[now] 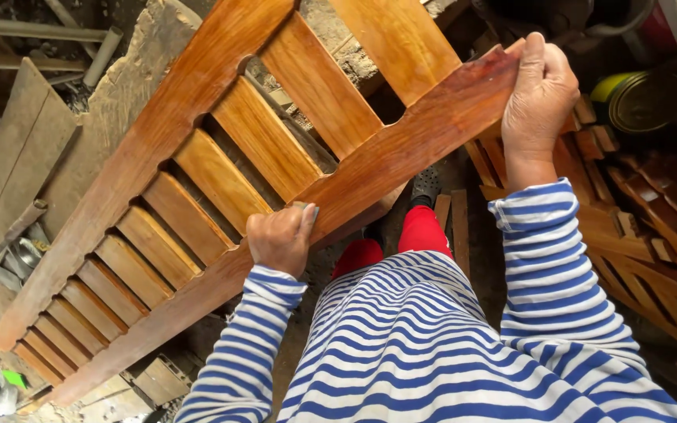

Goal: The person sands a wooden slatted bench using a sanding block. They hold the bench steady with one hand while moving the sanding block back and forth across the slats and frame.

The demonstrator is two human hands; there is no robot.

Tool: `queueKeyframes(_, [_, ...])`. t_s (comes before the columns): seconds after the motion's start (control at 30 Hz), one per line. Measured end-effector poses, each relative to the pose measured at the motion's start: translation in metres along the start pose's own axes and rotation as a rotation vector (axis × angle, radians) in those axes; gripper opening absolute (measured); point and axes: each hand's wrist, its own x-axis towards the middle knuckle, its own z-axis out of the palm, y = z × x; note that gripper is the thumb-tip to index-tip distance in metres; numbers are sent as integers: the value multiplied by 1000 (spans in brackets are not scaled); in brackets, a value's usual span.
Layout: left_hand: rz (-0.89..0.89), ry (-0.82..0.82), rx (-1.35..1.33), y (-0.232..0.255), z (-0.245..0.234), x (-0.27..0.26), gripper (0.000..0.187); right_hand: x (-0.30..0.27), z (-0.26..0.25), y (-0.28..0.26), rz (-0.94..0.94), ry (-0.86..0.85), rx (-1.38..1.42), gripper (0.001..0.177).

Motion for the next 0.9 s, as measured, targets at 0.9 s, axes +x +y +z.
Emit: queueKeyframes(0.9, [-38,266,-99,126,72,82,18,11,4,13,-95,3,239,45])
